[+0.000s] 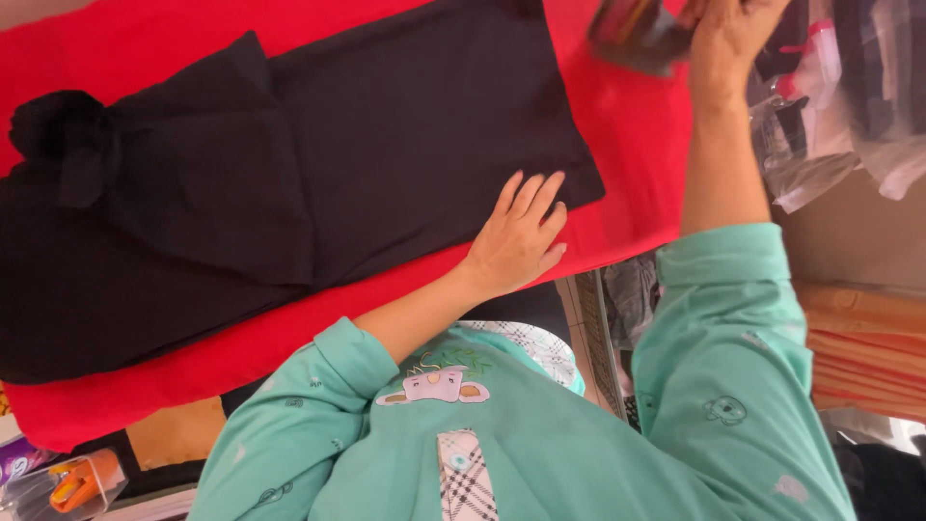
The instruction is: Ironing a pair of black trousers on a red ironing board using a steam iron.
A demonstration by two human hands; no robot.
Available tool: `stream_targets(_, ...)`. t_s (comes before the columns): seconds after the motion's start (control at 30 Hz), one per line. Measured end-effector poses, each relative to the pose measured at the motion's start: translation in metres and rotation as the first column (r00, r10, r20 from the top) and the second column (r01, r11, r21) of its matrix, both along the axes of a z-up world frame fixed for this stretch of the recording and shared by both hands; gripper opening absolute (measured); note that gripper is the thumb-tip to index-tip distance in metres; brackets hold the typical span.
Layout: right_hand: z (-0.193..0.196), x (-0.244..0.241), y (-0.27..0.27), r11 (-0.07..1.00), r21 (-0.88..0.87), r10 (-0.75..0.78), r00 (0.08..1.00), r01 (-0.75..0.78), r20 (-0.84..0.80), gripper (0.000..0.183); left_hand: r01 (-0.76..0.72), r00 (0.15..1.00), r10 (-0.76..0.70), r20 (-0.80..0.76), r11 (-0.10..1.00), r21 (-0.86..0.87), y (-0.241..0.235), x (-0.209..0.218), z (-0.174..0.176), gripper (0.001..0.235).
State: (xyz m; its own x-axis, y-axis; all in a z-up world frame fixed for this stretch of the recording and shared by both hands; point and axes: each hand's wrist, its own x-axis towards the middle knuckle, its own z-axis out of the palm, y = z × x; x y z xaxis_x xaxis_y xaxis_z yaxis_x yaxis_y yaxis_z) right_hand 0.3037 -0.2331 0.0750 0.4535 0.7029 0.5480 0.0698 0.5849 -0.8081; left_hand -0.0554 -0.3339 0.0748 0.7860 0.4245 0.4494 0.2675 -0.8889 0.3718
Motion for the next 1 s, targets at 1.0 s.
stream_targets(1.0,0.093,-0.242,-0.103,0.818,-0.234,0.276,-0.001,0.526,0.961,0.064,-0.324,0.917,0.309,-0.252,0.946,-0.020,0.265,-0.063,-0.033,0.050)
